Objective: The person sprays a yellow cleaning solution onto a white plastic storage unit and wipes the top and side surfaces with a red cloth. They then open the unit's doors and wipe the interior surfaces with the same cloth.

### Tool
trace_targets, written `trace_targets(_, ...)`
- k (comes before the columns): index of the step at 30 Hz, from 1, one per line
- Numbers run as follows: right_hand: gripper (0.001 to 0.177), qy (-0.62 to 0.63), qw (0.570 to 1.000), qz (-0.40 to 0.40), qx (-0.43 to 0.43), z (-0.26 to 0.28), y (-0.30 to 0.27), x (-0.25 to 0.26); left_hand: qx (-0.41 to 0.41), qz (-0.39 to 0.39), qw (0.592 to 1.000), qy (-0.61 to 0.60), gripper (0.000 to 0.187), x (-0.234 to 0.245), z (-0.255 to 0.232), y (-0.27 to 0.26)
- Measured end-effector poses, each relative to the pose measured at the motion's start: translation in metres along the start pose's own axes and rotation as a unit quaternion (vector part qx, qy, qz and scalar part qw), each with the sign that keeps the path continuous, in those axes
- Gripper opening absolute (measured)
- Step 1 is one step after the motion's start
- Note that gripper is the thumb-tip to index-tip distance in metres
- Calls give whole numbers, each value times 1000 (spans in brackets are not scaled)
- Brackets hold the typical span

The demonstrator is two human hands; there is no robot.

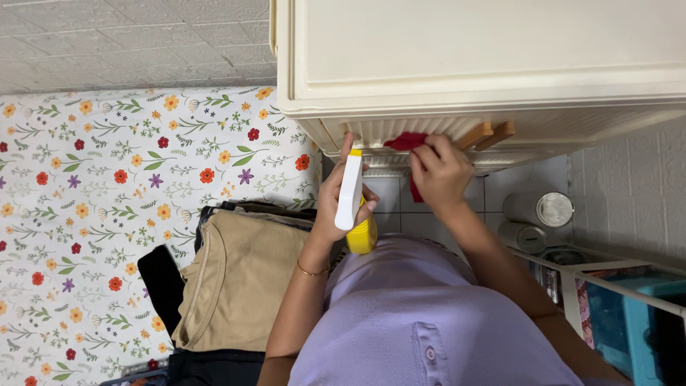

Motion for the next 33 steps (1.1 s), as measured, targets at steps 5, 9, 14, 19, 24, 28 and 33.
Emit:
trace_targets(5,16,41,998,-53,17,14,28,42,-1,-5,1000,-1,46,-2,-4,0)
trace_targets(9,17,23,997,-66,32,25,36,50,2,4,1000,7,45,-5,-7,1)
trace_targets(14,18,16,998,-65,12,11,19,25,1,8,1000,-2,46,-6,-6,1)
trace_targets(19,16,-13,999,-48,-4,-12,-10,-8,11,10,1000,-4,48,-6,-4,1)
trace_targets(24,17,-21,999,-17,-16,-24,-20,-21,19,13,1000,-8,52,-7,0,1)
trace_targets(28,18,-10,1000,-12,-20,-17,-11,-9,16,21,1000,-5,51,-12,3,3)
trace_targets(33,17,28,998,-57,-4,4,20,22,19,35,999,14,48,-14,8,6)
Point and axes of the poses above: each hand's wrist, its own y-axis towards the middle knuckle, its own x-axis out of the back of the hand, z = x × y, the point moved 3 cm from there along y, towards the middle knuckle, and after that the axes turned 15 degrees about -x, right-handed, at the moved point
